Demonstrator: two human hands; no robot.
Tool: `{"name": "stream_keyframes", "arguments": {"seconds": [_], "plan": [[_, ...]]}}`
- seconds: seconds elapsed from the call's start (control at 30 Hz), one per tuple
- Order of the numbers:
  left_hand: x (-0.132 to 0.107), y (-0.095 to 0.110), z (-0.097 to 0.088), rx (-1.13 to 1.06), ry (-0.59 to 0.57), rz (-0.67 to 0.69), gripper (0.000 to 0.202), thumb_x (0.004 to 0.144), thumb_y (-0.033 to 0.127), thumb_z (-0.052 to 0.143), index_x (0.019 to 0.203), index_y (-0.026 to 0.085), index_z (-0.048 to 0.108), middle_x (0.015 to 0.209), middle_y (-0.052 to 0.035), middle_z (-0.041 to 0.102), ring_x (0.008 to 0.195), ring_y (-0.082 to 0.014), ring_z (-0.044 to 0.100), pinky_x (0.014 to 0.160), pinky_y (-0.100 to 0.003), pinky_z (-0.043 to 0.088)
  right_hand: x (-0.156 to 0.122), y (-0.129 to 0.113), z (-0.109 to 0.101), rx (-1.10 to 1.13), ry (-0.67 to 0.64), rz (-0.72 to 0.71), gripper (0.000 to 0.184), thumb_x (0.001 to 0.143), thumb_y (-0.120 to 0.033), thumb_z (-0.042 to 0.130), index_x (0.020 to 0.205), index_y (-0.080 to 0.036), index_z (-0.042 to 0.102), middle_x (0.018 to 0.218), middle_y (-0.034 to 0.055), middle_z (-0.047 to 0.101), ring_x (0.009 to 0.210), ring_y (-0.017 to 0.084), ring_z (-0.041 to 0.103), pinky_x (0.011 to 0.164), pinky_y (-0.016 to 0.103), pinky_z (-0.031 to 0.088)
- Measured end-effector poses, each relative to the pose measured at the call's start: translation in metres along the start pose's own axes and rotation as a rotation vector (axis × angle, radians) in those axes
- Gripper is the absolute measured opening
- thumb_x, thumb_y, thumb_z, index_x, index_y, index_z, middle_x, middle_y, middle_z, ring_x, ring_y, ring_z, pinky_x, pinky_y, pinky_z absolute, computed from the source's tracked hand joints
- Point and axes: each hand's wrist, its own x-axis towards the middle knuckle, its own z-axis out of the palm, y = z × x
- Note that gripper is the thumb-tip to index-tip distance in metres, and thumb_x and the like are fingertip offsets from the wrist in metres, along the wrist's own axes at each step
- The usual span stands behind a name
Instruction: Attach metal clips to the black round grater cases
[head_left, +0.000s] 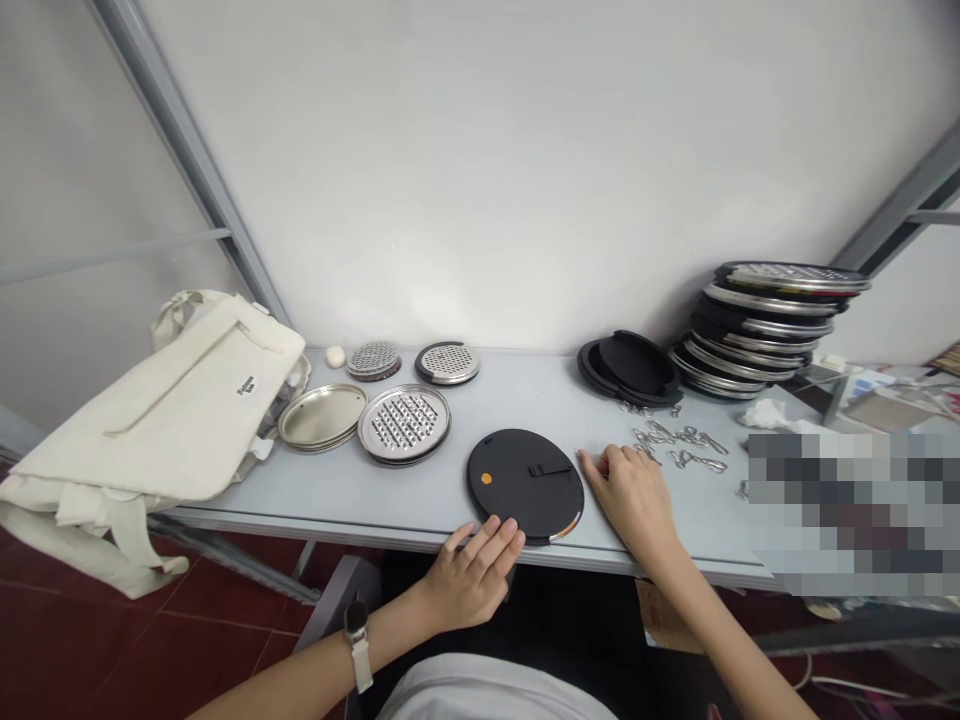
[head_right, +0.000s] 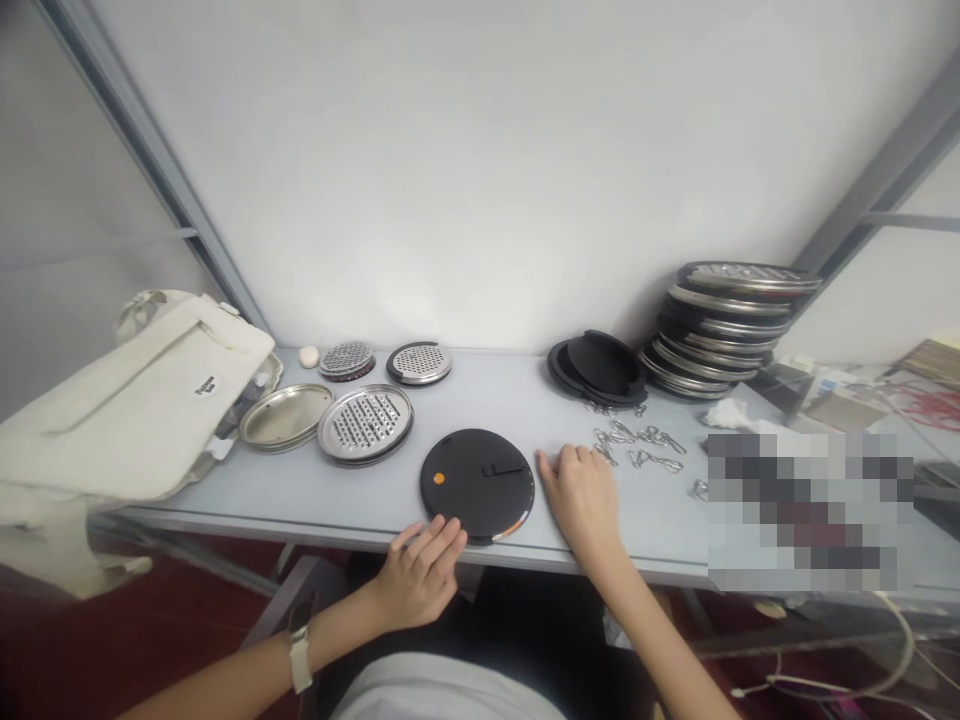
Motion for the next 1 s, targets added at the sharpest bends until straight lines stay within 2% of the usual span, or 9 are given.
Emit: {"name": "stream_keyframes", "arguments": {"seconds": [0.17, 0.27, 0.4, 0.63, 0.83, 1.0], "plan": [[0.001, 0.0, 0.0, -0.01, 0.002, -0.002, 0.054, 0.079, 0.025, 0.058, 0.133, 0.017, 0.055, 0.15, -0.0045, 0.037, 0.138, -0.0238, 0.033, 0.11, -0.035, 0.029, 0.0, -0.002, 0.0, 0.071, -0.034, 0.018, 0.036, 0.096, -0.035, 0.04, 0.061, -0.025, 0.038, 0.06, 0.0058, 0.056, 0.059, 0.022, 0.054, 0.06, 0.033, 0.036], [0.0, -0.001, 0.0, -0.005, 0.0, 0.008, 0.053, 0.08, 0.026, 0.057, 0.132, 0.017, 0.055, 0.151, -0.0052, 0.036, 0.139, -0.0243, 0.032, 0.111, -0.036, 0.029, 0.0, -0.004, -0.003, 0.11, -0.079, 0.077, 0.033, 0.094, -0.034, 0.042, 0.063, -0.024, 0.038, 0.059, 0.004, 0.057, 0.055, 0.02, 0.053, 0.053, 0.029, 0.03], [-0.001, -0.001, 0.001, 0.011, -0.017, 0.009, 0.055, 0.08, 0.028, 0.058, 0.134, 0.018, 0.053, 0.147, -0.0056, 0.042, 0.14, -0.0247, 0.031, 0.111, -0.036, 0.029, 0.0, -0.005, -0.007, 0.128, -0.13, 0.129, 0.032, 0.093, -0.035, 0.043, 0.064, -0.024, 0.039, 0.053, 0.0011, 0.054, 0.046, 0.017, 0.048, 0.048, 0.027, 0.023], [-0.001, 0.0, 0.001, -0.013, 0.006, -0.007, 0.055, 0.08, 0.025, 0.057, 0.135, 0.018, 0.053, 0.15, -0.0044, 0.039, 0.138, -0.023, 0.034, 0.11, -0.035, 0.031, 0.002, -0.006, -0.01, 0.254, -0.152, 0.181, 0.034, 0.091, -0.038, 0.045, 0.063, -0.024, 0.034, 0.051, -0.0021, 0.047, 0.044, 0.014, 0.04, 0.049, 0.027, 0.022], [0.0, 0.0, 0.001, -0.017, 0.01, -0.011, 0.055, 0.08, 0.025, 0.058, 0.134, 0.018, 0.053, 0.15, -0.004, 0.038, 0.138, -0.023, 0.033, 0.11, -0.035, 0.031, 0.006, 0.0, -0.02, 0.733, -0.074, 0.303, 0.041, 0.093, -0.046, 0.046, 0.062, -0.023, 0.034, 0.054, -0.0054, 0.036, 0.05, 0.013, 0.037, 0.054, 0.025, 0.031], [0.0, 0.0, 0.001, -0.021, 0.012, -0.014, 0.054, 0.08, 0.025, 0.057, 0.133, 0.018, 0.054, 0.153, -0.0029, 0.033, 0.138, -0.0223, 0.034, 0.11, -0.034, 0.031, 0.011, 0.008, -0.021, 1.041, -0.14, 0.407, 0.04, 0.092, -0.049, 0.049, 0.063, -0.022, 0.043, 0.055, -0.0042, 0.046, 0.052, 0.014, 0.046, 0.056, 0.027, 0.038]]}}
